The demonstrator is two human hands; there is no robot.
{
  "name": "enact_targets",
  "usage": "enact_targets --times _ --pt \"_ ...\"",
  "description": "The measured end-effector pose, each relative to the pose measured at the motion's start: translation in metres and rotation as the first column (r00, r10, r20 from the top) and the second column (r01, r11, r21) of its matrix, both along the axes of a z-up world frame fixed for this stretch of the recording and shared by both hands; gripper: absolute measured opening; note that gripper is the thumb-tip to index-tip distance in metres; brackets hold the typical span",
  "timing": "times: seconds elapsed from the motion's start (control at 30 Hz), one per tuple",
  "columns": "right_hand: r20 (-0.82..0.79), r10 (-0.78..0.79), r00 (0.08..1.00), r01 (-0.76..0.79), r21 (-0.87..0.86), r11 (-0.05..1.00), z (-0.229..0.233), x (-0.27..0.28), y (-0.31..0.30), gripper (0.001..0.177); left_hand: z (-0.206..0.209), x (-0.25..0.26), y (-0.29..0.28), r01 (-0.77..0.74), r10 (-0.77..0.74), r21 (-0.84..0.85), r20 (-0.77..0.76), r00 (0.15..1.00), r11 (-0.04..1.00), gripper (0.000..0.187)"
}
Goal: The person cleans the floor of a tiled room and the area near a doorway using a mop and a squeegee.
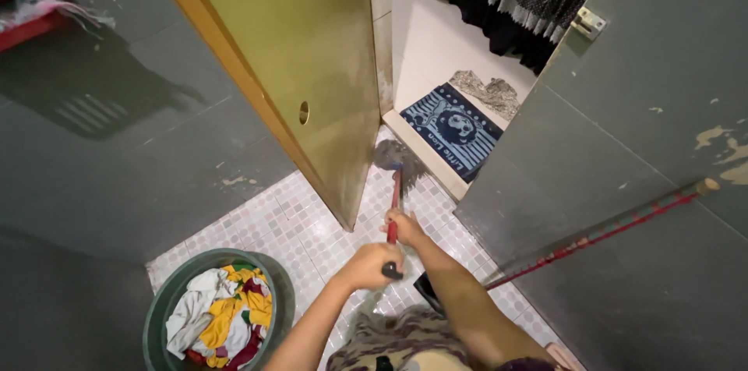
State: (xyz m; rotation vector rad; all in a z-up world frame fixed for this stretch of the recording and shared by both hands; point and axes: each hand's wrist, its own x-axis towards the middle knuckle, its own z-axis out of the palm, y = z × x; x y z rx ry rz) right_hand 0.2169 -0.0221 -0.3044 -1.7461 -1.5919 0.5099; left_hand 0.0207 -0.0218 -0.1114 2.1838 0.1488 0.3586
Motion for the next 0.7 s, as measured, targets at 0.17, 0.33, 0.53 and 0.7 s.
enact_targets --times 0.17,0.33,0.53,0.7 --pt "0.066 -0.009 0.998 0.006 0.053 0.999 0.005 -0.002 0.007 0.018 0.061 0.005 0.026 -0.017 0.013 0.042 0.093 0.996 0.999 0.032" --pt "-0.39 -0.025 0.92 0.003 -0.056 0.998 0.034 -0.026 0.001 0.022 0.127 0.007 0.056 0.093 -0.094 -0.142 -0.004 0.996 0.986 0.047" --pt "-0.293 -0.081 0.953 0.107 0.072 0.992 0.021 -0.055 -0.012 0.032 0.141 0.021 0.054 0.027 -0.053 -0.266 -0.089 0.995 0.964 0.045" --pt "-0.193 0.062 0.979 -0.03 0.166 0.986 0.001 -0.02 -0.001 0.029 0.131 0.017 0.033 0.135 -0.097 -0.23 0.171 0.981 0.964 0.013"
